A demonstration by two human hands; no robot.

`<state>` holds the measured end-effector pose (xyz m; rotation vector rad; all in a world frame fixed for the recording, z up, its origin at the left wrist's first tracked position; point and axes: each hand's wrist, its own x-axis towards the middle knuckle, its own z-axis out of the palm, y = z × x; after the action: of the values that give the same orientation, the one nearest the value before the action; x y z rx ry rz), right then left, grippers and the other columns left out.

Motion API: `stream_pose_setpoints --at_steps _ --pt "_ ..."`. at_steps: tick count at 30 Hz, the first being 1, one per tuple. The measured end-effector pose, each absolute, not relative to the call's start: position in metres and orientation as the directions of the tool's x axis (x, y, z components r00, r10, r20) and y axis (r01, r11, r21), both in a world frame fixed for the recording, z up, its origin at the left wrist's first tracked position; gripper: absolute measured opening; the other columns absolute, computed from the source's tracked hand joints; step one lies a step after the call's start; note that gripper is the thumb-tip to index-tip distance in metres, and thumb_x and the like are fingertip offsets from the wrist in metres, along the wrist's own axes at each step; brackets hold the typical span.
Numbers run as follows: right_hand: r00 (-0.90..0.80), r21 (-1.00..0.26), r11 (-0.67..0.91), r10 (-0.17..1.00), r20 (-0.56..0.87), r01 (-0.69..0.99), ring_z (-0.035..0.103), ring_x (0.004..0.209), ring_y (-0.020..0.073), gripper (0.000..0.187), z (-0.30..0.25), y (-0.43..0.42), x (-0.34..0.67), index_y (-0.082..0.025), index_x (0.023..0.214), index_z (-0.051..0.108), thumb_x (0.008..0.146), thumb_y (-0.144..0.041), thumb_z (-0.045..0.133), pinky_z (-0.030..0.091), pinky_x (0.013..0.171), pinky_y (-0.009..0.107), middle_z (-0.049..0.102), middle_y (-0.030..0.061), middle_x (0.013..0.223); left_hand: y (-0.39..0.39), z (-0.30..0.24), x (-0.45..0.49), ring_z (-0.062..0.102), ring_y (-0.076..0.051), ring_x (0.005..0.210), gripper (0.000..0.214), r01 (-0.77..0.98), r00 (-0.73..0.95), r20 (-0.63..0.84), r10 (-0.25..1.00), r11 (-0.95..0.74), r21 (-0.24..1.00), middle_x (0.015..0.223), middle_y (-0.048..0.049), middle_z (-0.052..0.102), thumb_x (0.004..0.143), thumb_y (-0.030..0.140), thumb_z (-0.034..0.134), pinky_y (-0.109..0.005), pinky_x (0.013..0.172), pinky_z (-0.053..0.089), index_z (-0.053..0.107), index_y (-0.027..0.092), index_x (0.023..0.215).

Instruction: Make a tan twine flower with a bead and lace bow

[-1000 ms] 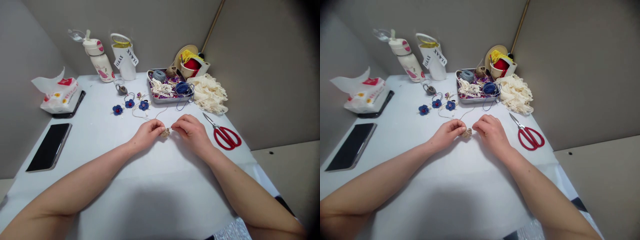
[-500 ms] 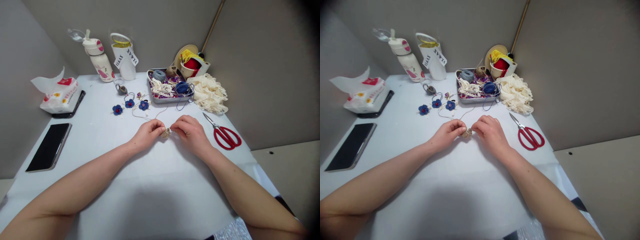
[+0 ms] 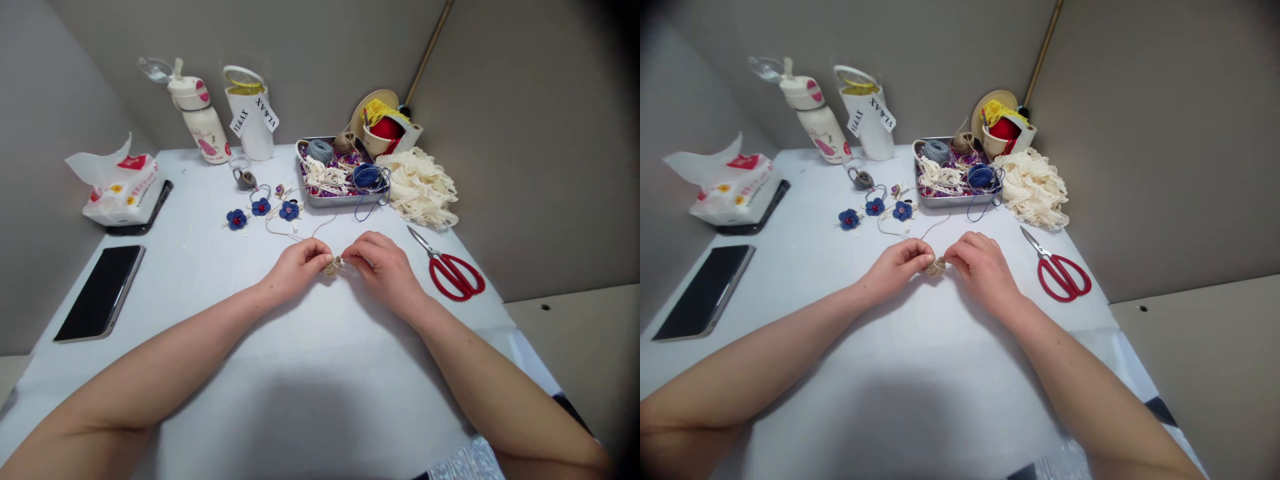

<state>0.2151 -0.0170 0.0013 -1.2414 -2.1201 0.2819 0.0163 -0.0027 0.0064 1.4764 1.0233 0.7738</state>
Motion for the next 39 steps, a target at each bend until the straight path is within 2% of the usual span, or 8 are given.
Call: stream_pose_setpoints --at_steps 26,39 --pt "-0.35 -0.465 0.536 0.833 0.429 0.705 0.055 0.079 0.0182 0.015 0.0018 -0.0163 0.2159 -0.022 0.08 0.066 0.09 -0.016 0.056 0.038 0.072 0.033 0.062 0.0031 0.083 -0.0034 0.0056 0.0167 0.058 -0.014 0.074 0.012 0.181 0.417 -0.08 0.905 0.004 0.983 0.079 -0.002 0.062 0.084 0.029 0.057 -0.029 0.073 0.045 0.058 0.017 0.084" --pt "-0.339 -0.56 0.53 0.845 0.414 0.636 0.057 0.079 0.0176 0.015 0.0031 -0.0204 0.2102 -0.021 0.082 0.064 0.089 -0.012 0.055 0.042 0.073 0.033 0.061 0.0028 0.082 -0.0038 0.0074 0.0164 0.056 -0.014 0.073 0.012 0.177 0.409 -0.061 0.911 -0.014 0.984 0.077 -0.0015 0.062 0.083 0.029 0.058 -0.029 0.071 0.044 0.059 0.017 0.082"
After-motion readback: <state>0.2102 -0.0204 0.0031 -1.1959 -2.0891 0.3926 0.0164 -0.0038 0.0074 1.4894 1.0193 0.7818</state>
